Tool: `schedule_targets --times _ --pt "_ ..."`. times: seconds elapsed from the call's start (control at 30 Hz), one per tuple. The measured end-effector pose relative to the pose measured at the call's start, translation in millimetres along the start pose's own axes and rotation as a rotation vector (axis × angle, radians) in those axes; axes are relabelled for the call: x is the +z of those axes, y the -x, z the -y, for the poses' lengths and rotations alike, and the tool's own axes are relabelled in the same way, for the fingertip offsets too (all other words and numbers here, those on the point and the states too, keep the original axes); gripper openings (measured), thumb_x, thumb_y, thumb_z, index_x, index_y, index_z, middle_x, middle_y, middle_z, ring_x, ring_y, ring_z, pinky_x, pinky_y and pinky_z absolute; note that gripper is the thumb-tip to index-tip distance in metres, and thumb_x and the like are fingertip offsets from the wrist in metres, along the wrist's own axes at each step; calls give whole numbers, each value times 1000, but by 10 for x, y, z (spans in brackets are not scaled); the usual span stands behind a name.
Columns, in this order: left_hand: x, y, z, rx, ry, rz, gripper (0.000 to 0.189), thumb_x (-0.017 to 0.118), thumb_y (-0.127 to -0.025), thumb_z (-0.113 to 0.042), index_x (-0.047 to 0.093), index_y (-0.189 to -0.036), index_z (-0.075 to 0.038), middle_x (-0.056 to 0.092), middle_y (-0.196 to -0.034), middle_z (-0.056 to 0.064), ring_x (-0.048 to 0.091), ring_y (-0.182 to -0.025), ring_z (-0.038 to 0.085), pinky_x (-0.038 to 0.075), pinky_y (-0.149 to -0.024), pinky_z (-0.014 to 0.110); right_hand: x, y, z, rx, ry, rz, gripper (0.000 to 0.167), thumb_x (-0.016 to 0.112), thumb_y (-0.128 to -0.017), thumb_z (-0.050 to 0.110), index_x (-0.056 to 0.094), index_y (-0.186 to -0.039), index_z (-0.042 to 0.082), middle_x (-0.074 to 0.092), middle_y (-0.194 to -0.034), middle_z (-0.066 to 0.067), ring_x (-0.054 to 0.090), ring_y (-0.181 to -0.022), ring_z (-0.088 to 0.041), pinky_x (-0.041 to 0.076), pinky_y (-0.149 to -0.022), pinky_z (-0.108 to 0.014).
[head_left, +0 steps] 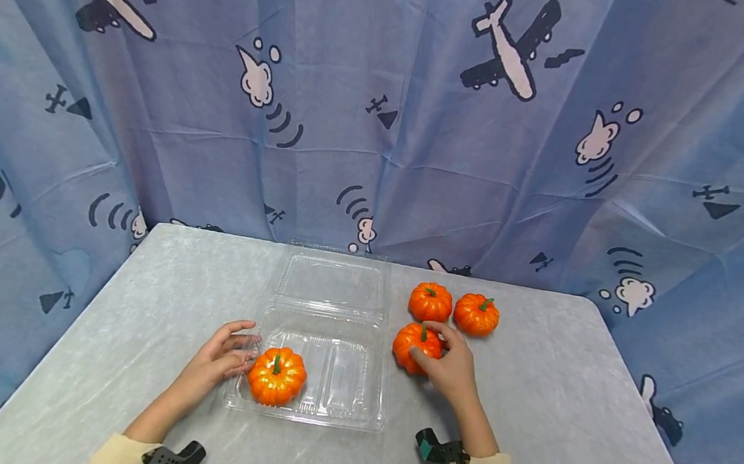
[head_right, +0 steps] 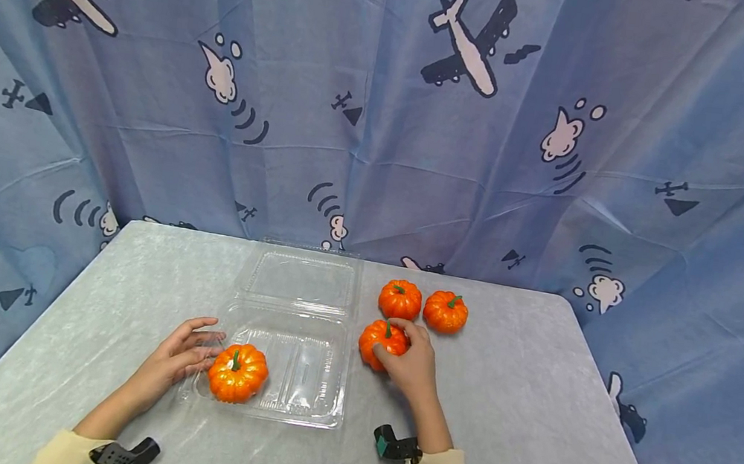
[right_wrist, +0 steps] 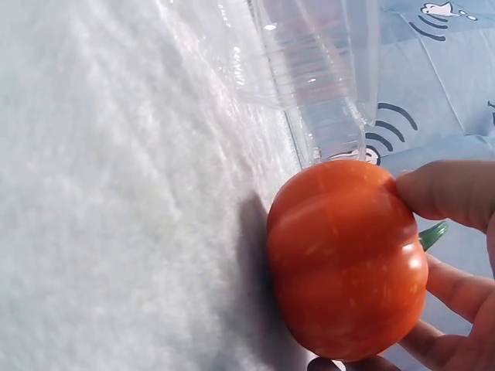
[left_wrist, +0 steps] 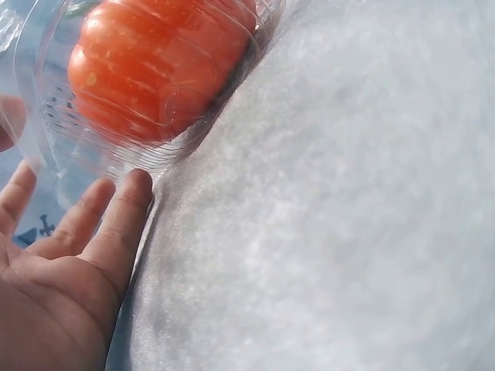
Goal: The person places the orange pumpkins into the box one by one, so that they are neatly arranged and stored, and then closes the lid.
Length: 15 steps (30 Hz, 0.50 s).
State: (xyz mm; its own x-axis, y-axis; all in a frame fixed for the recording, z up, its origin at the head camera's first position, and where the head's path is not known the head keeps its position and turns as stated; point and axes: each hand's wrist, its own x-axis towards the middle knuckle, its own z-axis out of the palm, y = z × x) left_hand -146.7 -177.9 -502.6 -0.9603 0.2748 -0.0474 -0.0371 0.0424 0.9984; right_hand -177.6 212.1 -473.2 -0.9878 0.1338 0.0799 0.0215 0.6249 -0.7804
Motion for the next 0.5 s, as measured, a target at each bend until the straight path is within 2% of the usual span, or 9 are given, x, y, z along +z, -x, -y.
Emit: schedule_targets --times 0.2,0.5 --pt "6 1 -3 1 7 -2 54 49 -93 -4 31 -144 -4 42 -140 32 60 -110 14 53 -89 25 -15 31 65 -18 -31 -17 44 75 -78 17 63 -119 7 56 -124 -18 56 -105 -33 49 -93 -48" --pt "2 -5 10 -5 4 -8 54 49 -94 -5 30 -144 -4 41 -140 32 60 -109 10 53 -88 23 -89 98 285 -114 -50 -108 44 79 -74 17 66 -115 9 61 -112 -13 54 -95 -22 50 -77 -30"
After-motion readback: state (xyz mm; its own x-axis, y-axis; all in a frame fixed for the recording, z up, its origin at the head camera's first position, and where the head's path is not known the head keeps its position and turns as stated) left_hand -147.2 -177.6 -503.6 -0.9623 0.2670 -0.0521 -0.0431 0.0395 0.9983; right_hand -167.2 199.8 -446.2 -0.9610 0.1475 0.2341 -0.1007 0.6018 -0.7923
